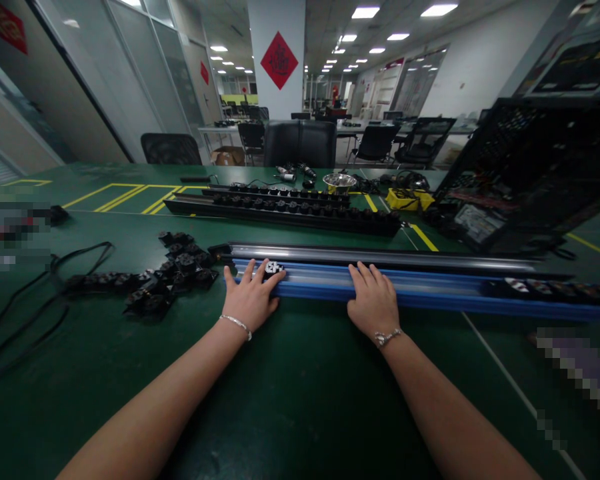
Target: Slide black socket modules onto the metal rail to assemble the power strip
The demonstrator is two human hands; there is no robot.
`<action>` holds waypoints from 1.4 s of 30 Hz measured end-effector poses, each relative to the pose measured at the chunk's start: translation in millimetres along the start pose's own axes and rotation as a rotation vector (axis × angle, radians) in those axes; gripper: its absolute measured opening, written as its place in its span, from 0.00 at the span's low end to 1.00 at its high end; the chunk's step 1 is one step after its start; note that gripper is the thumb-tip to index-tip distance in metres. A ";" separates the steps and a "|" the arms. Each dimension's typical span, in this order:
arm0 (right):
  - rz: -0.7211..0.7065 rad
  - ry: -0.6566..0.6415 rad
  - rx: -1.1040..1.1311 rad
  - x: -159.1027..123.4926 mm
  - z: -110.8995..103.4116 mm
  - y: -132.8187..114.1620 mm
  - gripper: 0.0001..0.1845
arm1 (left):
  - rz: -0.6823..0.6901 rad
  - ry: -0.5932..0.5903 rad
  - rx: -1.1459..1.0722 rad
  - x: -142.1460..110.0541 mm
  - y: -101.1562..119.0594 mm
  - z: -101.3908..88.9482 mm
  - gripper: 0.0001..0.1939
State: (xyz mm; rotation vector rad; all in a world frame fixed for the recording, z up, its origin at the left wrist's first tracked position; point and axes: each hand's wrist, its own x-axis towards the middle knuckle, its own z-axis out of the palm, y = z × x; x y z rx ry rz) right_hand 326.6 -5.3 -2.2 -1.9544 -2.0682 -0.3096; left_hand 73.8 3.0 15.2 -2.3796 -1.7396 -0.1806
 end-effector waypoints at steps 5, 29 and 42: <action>0.001 0.003 0.002 0.0 0.5 0.0 0.36 | -0.012 0.003 0.027 -1.7 -6.0 -0.3 0.28; -0.005 0.008 -0.012 -0.3 0.1 0.6 0.35 | -0.054 -0.038 0.086 -10.4 -43.5 -1.6 0.27; 0.002 -0.001 -0.034 0.0 -1.5 -0.2 0.35 | -0.075 -0.039 0.091 -13.6 -63.4 3.2 0.28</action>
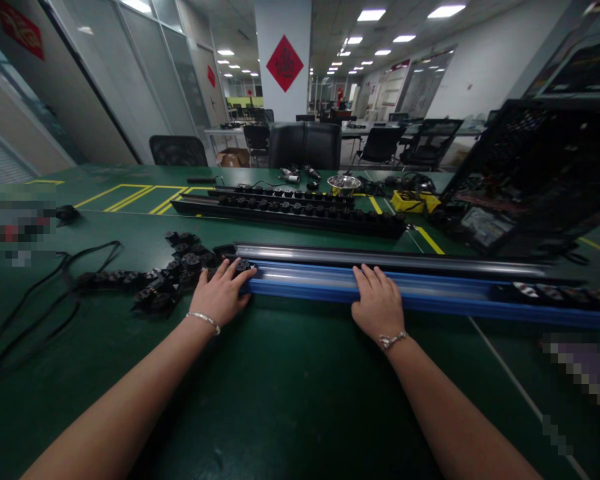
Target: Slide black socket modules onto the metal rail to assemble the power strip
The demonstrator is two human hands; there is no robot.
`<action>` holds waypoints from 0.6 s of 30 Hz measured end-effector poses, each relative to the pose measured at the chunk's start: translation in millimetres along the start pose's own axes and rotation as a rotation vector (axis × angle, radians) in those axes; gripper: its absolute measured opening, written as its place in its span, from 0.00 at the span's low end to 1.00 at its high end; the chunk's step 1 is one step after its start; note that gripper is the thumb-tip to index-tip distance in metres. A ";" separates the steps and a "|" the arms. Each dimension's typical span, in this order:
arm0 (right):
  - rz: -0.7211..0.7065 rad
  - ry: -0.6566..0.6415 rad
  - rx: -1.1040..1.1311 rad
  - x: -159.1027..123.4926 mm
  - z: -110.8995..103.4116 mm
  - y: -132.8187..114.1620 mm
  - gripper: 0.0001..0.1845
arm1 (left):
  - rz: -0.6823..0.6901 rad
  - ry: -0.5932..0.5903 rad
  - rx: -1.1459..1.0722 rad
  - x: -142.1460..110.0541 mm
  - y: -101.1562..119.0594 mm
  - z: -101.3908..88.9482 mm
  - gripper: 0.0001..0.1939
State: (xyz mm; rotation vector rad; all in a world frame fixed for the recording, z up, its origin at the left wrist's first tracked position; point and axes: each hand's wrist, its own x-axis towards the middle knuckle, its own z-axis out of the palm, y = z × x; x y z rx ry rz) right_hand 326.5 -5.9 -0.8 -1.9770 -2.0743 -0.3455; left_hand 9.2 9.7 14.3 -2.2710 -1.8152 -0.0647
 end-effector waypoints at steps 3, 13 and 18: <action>0.000 -0.003 -0.001 -0.1 -0.4 0.4 0.35 | -0.011 0.007 0.004 -1.3 -6.3 1.1 0.28; -0.004 0.006 0.017 0.2 0.0 0.2 0.35 | -0.090 -0.001 0.037 -5.4 -26.2 3.1 0.26; -0.005 0.018 0.025 -1.2 1.0 0.0 0.34 | -0.134 0.039 0.019 -17.3 -35.9 2.4 0.25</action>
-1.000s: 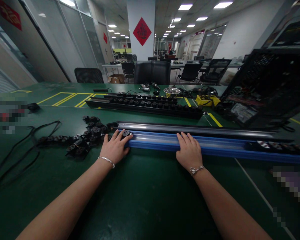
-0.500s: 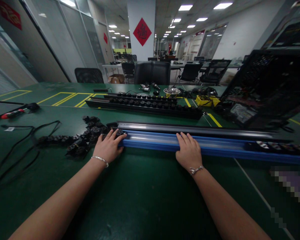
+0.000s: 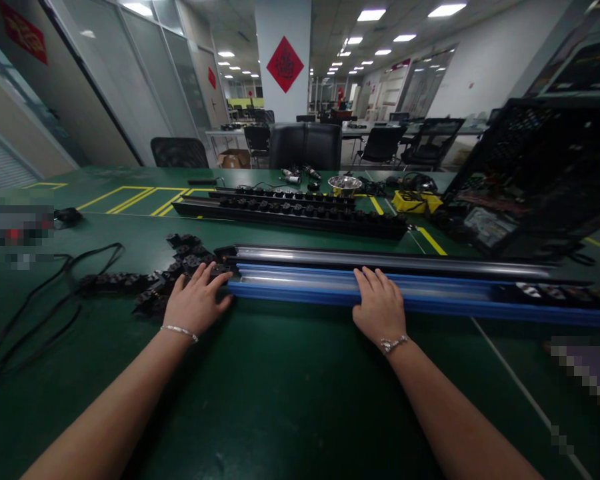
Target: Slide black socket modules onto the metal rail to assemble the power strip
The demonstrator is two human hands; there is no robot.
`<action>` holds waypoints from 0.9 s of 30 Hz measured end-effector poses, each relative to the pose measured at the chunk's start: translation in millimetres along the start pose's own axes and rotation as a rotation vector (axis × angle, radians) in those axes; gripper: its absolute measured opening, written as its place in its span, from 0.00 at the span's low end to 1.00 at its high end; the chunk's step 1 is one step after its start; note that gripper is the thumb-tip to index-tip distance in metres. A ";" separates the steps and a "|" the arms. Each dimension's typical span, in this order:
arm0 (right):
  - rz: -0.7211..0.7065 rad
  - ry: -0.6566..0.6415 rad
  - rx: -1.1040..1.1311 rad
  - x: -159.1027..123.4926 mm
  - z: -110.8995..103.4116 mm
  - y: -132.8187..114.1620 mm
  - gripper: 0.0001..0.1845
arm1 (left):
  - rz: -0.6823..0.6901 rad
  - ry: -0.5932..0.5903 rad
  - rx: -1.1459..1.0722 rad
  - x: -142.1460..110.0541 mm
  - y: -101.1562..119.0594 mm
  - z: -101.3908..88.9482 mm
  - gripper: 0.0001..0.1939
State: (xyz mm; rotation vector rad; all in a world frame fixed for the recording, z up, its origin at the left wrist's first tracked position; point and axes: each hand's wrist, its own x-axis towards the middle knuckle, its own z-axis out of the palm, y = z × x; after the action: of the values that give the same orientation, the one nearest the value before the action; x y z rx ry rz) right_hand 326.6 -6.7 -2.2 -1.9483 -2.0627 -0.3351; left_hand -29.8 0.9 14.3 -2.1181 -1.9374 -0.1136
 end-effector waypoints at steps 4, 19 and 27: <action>-0.004 0.018 0.003 -1.0 2.1 -0.1 0.35 | -0.186 0.077 -0.024 -5.2 -16.6 -3.1 0.28; -0.004 0.021 0.034 0.4 -0.6 -1.0 0.33 | -0.428 0.190 -0.177 -1.8 -27.4 2.4 0.28; 0.300 0.447 0.009 14.8 -6.2 105.7 0.26 | 0.162 0.171 -0.221 2.7 53.7 -1.0 0.23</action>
State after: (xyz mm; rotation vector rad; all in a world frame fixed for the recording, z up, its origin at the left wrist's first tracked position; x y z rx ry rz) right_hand 431.5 11.5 6.2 -1.9243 -1.4709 -0.6237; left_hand 23.6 -0.5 8.3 -2.3089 -1.7172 -0.4794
